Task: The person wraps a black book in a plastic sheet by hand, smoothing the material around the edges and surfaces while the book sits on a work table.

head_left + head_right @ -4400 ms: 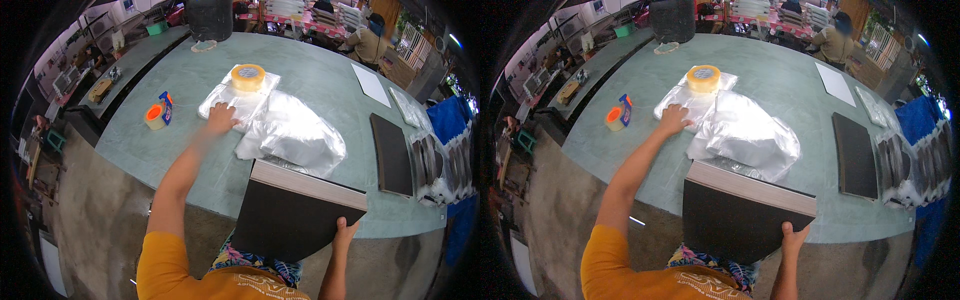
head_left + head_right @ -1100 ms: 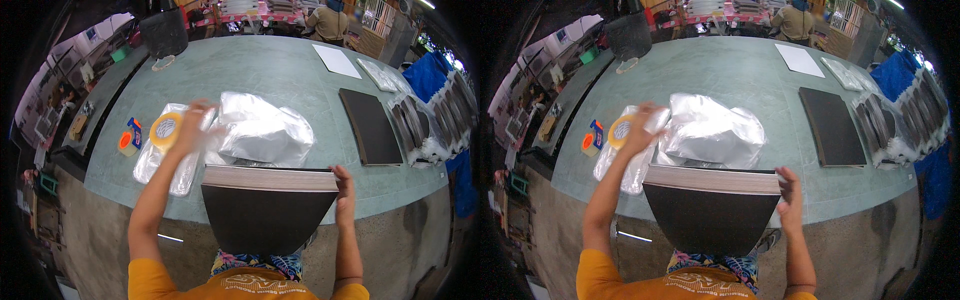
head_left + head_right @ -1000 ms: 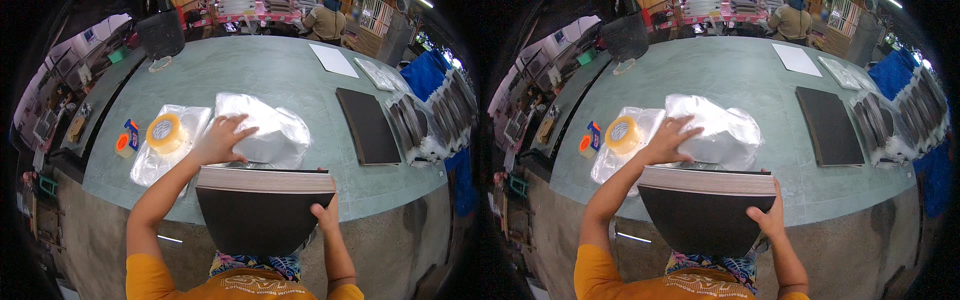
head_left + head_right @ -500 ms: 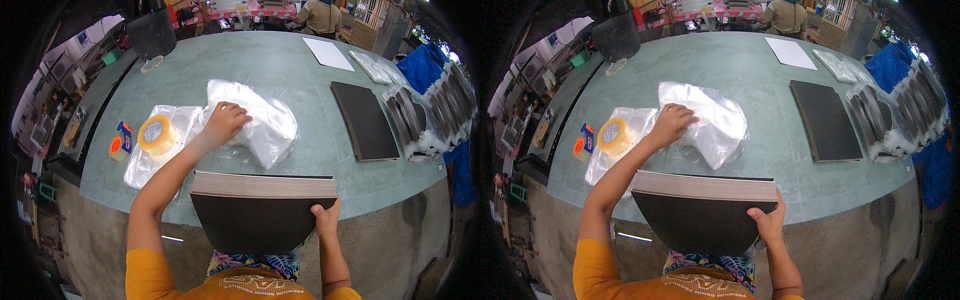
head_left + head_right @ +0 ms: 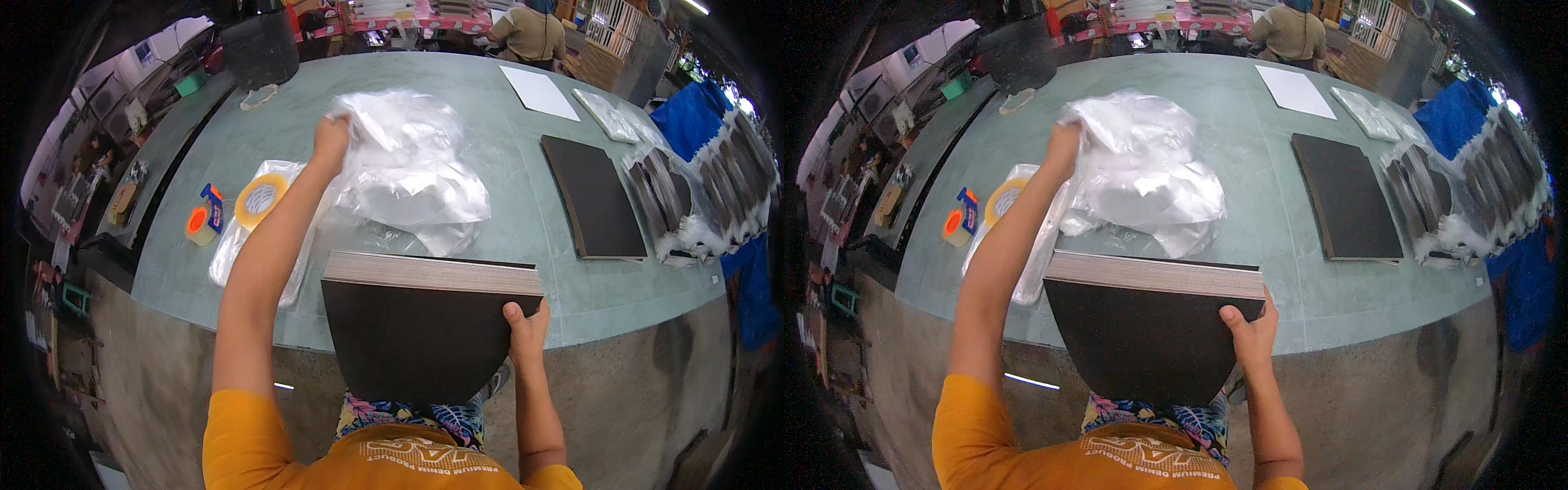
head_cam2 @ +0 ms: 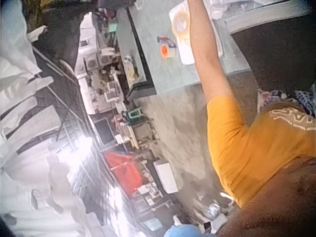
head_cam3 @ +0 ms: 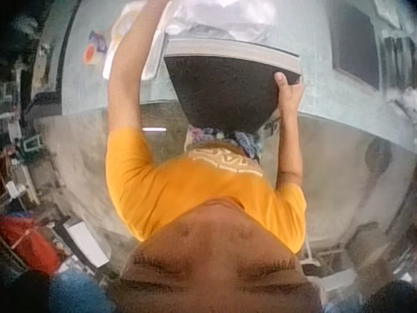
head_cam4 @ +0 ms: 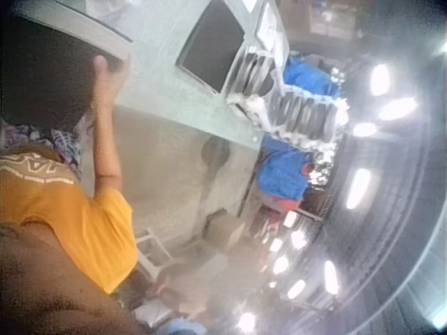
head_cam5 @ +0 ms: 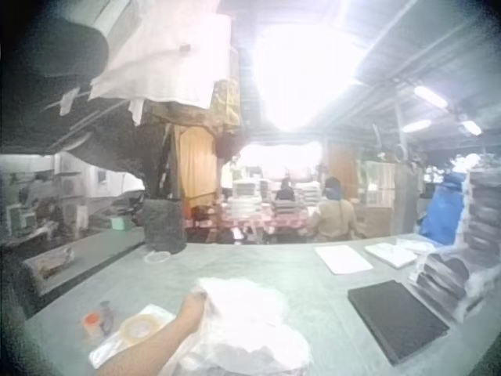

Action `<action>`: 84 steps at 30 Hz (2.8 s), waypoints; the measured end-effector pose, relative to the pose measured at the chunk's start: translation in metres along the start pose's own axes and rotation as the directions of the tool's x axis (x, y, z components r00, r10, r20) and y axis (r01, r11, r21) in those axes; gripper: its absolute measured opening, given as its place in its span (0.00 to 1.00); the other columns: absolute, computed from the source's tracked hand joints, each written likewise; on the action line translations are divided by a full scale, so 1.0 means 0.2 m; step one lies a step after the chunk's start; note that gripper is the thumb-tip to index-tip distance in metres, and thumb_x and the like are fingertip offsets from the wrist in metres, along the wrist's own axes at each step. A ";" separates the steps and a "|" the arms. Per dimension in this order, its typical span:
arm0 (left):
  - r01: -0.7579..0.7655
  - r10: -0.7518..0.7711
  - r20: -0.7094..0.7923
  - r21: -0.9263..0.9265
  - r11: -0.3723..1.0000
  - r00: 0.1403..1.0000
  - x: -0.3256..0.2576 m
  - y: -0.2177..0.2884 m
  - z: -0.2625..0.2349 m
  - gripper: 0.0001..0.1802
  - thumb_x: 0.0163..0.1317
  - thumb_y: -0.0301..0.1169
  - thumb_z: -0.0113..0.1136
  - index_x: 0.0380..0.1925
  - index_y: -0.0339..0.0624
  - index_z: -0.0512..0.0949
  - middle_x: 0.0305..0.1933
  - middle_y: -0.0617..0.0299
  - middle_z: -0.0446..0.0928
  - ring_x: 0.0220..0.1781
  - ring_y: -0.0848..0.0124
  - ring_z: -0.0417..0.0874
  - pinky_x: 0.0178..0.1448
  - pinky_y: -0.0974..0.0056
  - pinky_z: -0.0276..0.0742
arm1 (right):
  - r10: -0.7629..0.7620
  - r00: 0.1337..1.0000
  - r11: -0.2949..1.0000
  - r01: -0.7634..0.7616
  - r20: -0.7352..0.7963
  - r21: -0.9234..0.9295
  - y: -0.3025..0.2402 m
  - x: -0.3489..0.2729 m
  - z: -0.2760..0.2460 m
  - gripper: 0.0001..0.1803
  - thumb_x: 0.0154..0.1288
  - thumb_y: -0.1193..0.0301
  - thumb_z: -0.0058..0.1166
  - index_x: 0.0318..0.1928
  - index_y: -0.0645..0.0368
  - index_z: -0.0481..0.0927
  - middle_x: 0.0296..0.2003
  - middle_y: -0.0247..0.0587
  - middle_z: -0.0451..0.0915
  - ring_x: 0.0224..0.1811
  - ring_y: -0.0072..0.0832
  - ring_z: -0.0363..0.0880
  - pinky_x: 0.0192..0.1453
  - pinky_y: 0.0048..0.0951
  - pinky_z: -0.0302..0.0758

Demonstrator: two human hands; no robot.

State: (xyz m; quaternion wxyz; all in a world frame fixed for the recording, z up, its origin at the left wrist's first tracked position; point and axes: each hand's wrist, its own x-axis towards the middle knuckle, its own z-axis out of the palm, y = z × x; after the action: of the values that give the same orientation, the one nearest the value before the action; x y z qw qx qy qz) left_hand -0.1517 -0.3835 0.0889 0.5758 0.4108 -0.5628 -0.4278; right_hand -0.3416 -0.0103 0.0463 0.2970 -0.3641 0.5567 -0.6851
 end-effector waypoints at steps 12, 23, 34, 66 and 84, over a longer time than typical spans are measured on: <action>-0.349 0.342 -0.161 -0.014 0.937 0.926 -0.37 0.93 -0.37 0.12 0.55 0.31 0.47 0.34 0.33 0.74 0.34 0.57 0.75 0.35 0.71 0.74 0.38 0.65 0.69 | -0.227 0.956 0.974 0.227 -0.187 -0.022 0.02 -0.25 -0.09 0.43 0.35 0.47 0.66 0.45 0.69 0.67 0.37 0.38 0.72 0.40 0.25 0.70 0.46 0.24 0.65; -0.643 0.621 0.217 0.443 0.625 0.753 -1.26 1.04 -0.58 0.12 0.56 0.33 0.46 0.35 0.37 0.73 0.34 0.56 0.75 0.35 0.68 0.75 0.41 0.64 0.70 | -0.150 0.988 0.983 0.147 -0.023 -0.111 -0.05 -0.05 0.04 0.32 0.44 0.57 0.62 0.45 0.67 0.70 0.37 0.41 0.74 0.40 0.27 0.70 0.48 0.26 0.65; 0.338 -0.492 0.708 0.362 0.869 0.506 -1.73 0.68 -0.40 0.13 0.53 0.34 0.54 0.36 0.39 0.74 0.30 0.64 0.75 0.33 0.75 0.74 0.40 0.68 0.70 | -0.242 0.821 0.970 0.193 0.517 0.147 -0.25 -0.33 0.14 0.46 0.54 0.35 0.23 0.54 0.66 0.62 0.47 0.50 0.70 0.51 0.32 0.67 0.54 0.30 0.61; -0.108 -0.051 0.286 0.512 0.852 0.957 -1.56 0.43 -0.79 0.15 0.54 0.27 0.50 0.43 0.37 0.70 0.36 0.63 0.73 0.34 0.76 0.72 0.40 0.72 0.68 | 0.486 0.612 0.697 -0.702 0.624 0.146 0.07 -0.51 -0.19 0.07 0.48 0.74 0.58 0.28 0.64 0.78 0.28 0.38 0.78 0.29 0.21 0.75 0.35 0.20 0.70; 0.267 -0.312 -0.392 -0.167 0.949 0.865 -1.66 0.26 -0.98 0.07 0.51 0.23 0.50 0.31 0.34 0.71 0.31 0.59 0.74 0.33 0.72 0.75 0.36 0.69 0.71 | 0.421 0.676 0.602 -0.707 0.605 0.371 0.10 -0.55 -0.13 0.08 0.54 0.72 0.55 0.32 0.65 0.76 0.29 0.39 0.78 0.29 0.24 0.76 0.36 0.24 0.73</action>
State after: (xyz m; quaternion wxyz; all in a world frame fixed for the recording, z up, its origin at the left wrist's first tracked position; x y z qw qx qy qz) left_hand 0.0449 -0.0531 0.0347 0.6320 0.5402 -0.3363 -0.4424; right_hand -0.3017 0.0883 0.0060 0.7218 -0.2033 0.3216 -0.5782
